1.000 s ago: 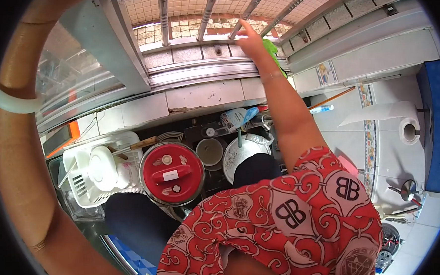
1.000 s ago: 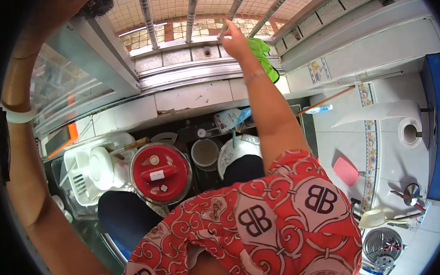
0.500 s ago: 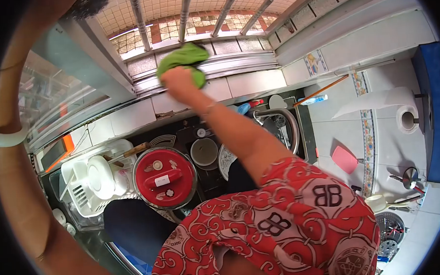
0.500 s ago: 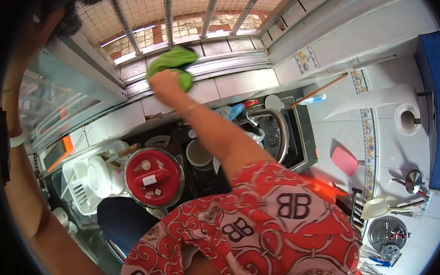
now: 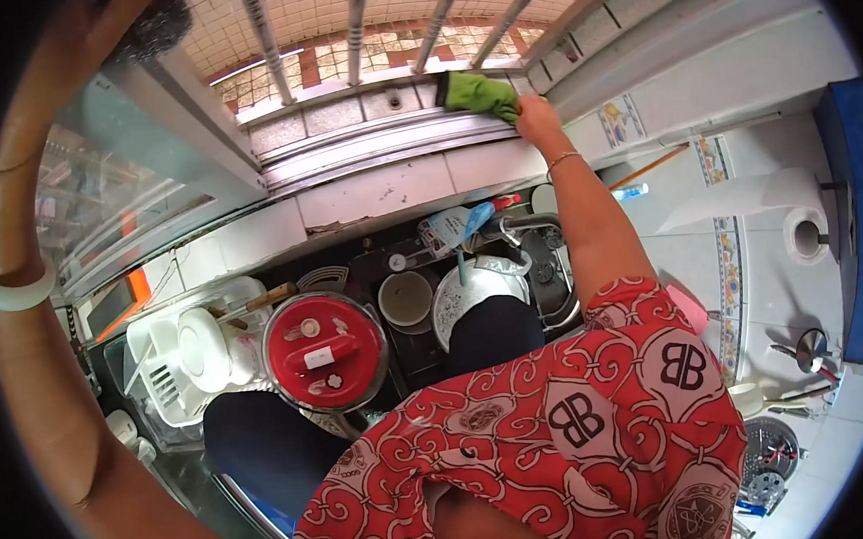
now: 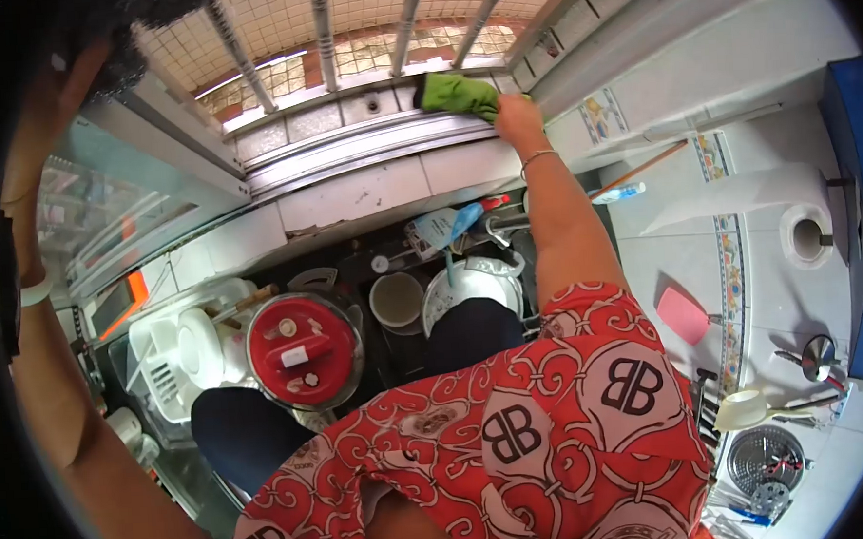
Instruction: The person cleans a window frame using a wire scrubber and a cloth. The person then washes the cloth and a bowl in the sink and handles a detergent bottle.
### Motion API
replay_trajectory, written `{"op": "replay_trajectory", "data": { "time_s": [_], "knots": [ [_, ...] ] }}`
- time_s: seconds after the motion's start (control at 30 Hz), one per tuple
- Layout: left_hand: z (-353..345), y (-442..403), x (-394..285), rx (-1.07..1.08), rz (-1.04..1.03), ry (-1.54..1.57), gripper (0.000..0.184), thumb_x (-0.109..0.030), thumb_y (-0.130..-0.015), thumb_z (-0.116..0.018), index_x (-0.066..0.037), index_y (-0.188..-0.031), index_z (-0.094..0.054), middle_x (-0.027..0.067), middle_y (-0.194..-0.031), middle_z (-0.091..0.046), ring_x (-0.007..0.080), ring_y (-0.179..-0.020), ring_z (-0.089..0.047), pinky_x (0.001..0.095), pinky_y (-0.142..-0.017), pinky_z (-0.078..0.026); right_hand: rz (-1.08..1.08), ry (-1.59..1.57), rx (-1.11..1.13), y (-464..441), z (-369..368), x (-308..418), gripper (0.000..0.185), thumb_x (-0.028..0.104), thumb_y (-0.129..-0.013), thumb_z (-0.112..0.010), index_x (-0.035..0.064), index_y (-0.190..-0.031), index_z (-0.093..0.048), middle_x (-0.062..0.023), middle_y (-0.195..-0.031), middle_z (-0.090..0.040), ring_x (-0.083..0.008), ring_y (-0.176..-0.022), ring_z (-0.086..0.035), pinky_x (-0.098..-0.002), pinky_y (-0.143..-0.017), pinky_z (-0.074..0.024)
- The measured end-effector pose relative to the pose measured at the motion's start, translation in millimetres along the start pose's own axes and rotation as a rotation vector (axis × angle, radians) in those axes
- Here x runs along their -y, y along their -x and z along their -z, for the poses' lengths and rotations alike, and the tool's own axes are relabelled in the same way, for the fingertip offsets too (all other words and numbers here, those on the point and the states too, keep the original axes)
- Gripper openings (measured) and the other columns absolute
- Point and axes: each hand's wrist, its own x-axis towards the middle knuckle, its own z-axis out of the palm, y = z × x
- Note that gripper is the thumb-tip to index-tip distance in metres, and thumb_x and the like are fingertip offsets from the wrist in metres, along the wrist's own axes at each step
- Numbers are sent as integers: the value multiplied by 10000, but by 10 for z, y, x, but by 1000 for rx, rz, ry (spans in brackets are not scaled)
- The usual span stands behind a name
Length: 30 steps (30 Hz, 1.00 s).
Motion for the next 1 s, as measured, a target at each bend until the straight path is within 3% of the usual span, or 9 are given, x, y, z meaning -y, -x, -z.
{"op": "replay_trajectory", "data": {
  "time_s": [0.1, 0.27, 0.43, 0.57, 0.63, 0.7, 0.77, 0.9, 1.0],
  "knots": [
    [55, -32, -49, 71, 80, 34, 478, -561, -700, -522, -102, -576, -473, 63, -503, -473, 283, -461, -428, 402, -609, -338, -113, 24, -67, 145, 52, 324, 114, 117, -706, -528, 101, -775, -617, -172, -821, -597, -346, -803, -581, -434, -692, -465],
    [85, -1, -75, 105, 118, 53, 480, -560, -705, -519, -101, -574, -471, 62, -503, -472, 282, -462, -428, 399, -612, -338, 273, -205, 26, 285, 77, 1783, 139, 146, -686, -502, 73, -702, -619, -161, -739, -572, -345, -700, -561, -452, -603, -435],
    [99, -56, -109, 115, 76, 26, 481, -559, -710, -516, -100, -573, -468, 60, -504, -471, 282, -462, -428, 396, -615, -338, 626, -501, -76, 616, 153, 3268, 159, 54, -619, -528, 84, -743, -623, -113, -773, -571, -298, -796, -552, -410, -678, -437],
    [114, -77, -70, 128, 1, -30, 483, -558, -714, -513, -99, -572, -466, 59, -504, -470, 281, -463, -427, 394, -617, -338, 557, -655, -121, 511, -84, 2726, 185, 44, -636, -530, 100, -772, -643, -101, -793, -577, -290, -810, -551, -397, -702, -437],
    [119, -90, -59, 133, -22, -45, 484, -558, -716, -512, -99, -572, -465, 59, -504, -470, 281, -463, -427, 393, -618, -338, 383, -468, 67, 309, -221, 1866, 133, 65, -666, -530, 90, -729, -645, -128, -786, -564, -321, -803, -538, -412, -721, -427],
    [118, -104, -70, 126, -21, -79, 487, -561, -718, -513, -100, -570, -465, 57, -501, -467, 279, -462, -425, 391, -617, -337, 311, -353, -77, 230, -169, 906, 142, 64, -651, -539, 87, -746, -643, -155, -754, -572, -344, -743, -535, -424, -695, -429],
    [106, -75, -80, 112, 0, -115, 493, -568, -721, -515, -102, -569, -467, 53, -494, -461, 276, -458, -421, 387, -613, -336, 153, -110, 126, 66, 26, 145, 146, 65, -690, -524, 76, -793, -628, -171, -858, -578, -347, -848, -565, -428, -733, -451],
    [-196, -10, 65, -230, -138, -41, 532, -606, -743, -481, -104, -569, -464, 50, -484, -448, 269, -454, -417, 384, -608, -333, -74, -12, 141, 25, 400, 138, 182, 153, -748, -523, 72, -857, -644, -191, -973, -600, -322, -905, -598, -412, -773, -486],
    [-161, 17, 71, -199, -128, -67, 530, -603, -738, -483, -104, -565, -450, 52, -485, -447, 273, -458, -424, 387, -613, -337, -199, 52, 112, -24, 236, 254, 213, 170, -720, -542, 65, -876, -641, -196, -995, -594, -326, -908, -595, -413, -774, -484]
  ]
}}
